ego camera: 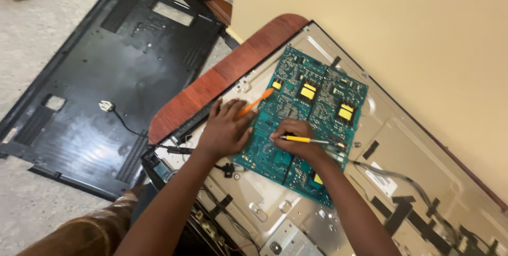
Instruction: The person cleans a green circuit board using a toothbrush and a screwdriver. They scrub various areas of the board and occasionally use the screwdriver to point at or adjust components. The board remains on a glass table throughout the clip.
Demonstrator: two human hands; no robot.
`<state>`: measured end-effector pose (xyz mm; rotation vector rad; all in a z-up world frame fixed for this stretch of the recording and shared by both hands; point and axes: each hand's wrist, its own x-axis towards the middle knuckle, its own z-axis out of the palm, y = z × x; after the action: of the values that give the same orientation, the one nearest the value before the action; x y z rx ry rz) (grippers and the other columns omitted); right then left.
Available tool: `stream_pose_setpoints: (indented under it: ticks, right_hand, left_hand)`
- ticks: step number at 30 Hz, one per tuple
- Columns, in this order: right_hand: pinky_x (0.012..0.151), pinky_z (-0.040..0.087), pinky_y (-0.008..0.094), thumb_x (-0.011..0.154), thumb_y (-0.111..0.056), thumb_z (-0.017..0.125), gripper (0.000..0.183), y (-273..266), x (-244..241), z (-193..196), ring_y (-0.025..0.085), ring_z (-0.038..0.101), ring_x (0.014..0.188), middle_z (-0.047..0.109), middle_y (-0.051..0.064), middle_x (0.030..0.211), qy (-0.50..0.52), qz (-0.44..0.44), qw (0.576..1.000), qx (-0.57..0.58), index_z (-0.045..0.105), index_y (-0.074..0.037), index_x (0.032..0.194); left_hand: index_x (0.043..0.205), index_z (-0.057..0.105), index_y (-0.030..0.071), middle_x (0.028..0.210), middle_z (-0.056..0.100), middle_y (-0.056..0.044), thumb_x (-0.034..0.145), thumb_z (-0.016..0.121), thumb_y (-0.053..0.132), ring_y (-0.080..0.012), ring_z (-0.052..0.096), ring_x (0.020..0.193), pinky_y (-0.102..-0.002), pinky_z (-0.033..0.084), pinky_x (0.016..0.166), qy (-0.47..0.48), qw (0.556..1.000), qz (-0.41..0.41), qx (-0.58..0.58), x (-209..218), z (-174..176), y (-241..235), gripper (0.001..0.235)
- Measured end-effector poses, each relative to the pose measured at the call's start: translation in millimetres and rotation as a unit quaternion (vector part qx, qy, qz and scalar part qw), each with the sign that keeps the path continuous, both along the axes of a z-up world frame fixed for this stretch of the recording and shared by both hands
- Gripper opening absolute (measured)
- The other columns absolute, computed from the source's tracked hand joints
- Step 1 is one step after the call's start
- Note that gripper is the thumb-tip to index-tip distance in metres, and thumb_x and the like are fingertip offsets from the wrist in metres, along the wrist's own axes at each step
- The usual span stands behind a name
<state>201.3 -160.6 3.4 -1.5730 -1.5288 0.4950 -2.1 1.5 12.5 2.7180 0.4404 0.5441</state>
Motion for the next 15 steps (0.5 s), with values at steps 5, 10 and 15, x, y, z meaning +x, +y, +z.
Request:
stream_pose_setpoints:
  ticks: [5, 10, 15]
  right_hand:
    - [0.067, 0.056, 0.029, 0.077, -0.005, 0.083, 0.010, -8, -7, -4, 0.016, 0.071, 0.075, 0.073, 0.005, 0.082, 0.020, -0.020, 0.999, -0.014, 0.075, -0.007, 0.082]
    - [0.069, 0.056, 0.028, 0.076, -0.007, 0.085, 0.013, 5, -2, 4, 0.016, 0.071, 0.075, 0.073, 0.004, 0.082, -0.009, -0.006, 1.000, 0.011, 0.071, -0.007, 0.079]
    - [0.077, 0.055, 0.029, 0.081, -0.003, 0.080, 0.011, -13, -1, -1, 0.018, 0.070, 0.084, 0.072, 0.006, 0.089, 0.031, 0.026, 0.999, -0.008, 0.075, -0.005, 0.090]
  left_hand:
    - [0.138, 0.063, 0.018, 0.145, 0.054, -0.016, 0.092, 0.059, 0.036, -0.0330, 0.045, 0.140, -0.061, 0.022, 0.119, 0.004, 1.000, -0.002, -0.008, -2, -5, -9, 0.049]
    - [0.137, 0.063, 0.020, 0.146, 0.053, -0.017, 0.091, 0.059, 0.035, -0.0342, 0.045, 0.140, -0.062, 0.022, 0.118, 0.002, 1.000, -0.002, 0.006, 1, -2, 4, 0.049]
    - [0.139, 0.062, 0.017, 0.145, 0.053, -0.019, 0.089, 0.061, 0.036, -0.0358, 0.044, 0.139, -0.063, 0.022, 0.116, 0.006, 1.000, -0.006, -0.015, 1, -11, -8, 0.054]
